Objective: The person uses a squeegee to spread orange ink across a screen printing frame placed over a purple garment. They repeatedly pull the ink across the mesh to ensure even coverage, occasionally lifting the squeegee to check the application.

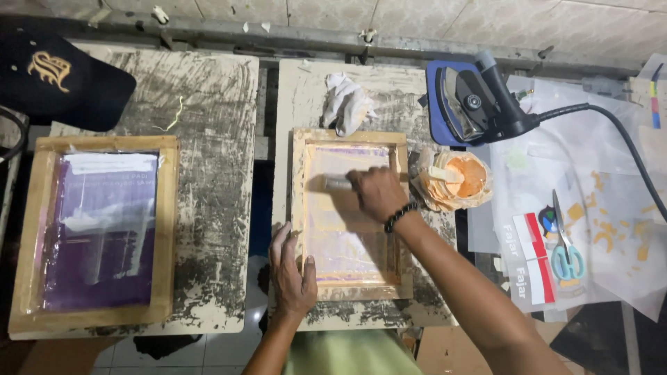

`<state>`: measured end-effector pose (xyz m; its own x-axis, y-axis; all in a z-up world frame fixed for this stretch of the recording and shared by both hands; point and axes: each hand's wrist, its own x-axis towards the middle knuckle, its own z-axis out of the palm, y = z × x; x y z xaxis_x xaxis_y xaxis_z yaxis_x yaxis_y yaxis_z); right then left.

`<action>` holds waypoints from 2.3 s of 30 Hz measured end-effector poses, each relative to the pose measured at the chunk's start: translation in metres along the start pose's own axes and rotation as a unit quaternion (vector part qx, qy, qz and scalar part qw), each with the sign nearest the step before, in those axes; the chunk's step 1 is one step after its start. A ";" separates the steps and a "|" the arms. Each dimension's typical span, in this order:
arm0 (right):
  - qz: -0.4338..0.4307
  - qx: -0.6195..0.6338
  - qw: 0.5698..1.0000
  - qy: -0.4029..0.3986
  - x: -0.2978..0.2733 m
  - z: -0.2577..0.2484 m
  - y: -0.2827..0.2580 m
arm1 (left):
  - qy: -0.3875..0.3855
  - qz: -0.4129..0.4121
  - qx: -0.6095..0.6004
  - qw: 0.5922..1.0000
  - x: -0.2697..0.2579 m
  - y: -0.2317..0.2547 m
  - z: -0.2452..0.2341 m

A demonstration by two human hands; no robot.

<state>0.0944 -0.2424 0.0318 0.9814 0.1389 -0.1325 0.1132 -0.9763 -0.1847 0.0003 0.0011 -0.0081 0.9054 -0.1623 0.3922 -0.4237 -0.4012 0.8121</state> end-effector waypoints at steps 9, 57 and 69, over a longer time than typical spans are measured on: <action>-0.039 0.062 0.997 -0.008 -0.067 0.000 -0.038 | -0.005 -0.016 0.030 0.999 0.002 0.004 -0.003; -0.014 0.016 0.995 0.095 -0.058 0.003 -0.024 | 0.004 -0.078 -0.002 0.997 -0.006 0.005 -0.002; -0.029 -0.002 0.999 0.037 -0.054 0.031 -0.025 | -0.009 -0.101 -0.010 0.995 0.000 0.011 -0.005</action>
<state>0.0334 -0.2202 0.0139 0.9821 0.1819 -0.0485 0.1700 -0.9677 -0.1861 -0.0043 0.0010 0.0027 0.9725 -0.0957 0.2125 -0.2331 -0.4084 0.8826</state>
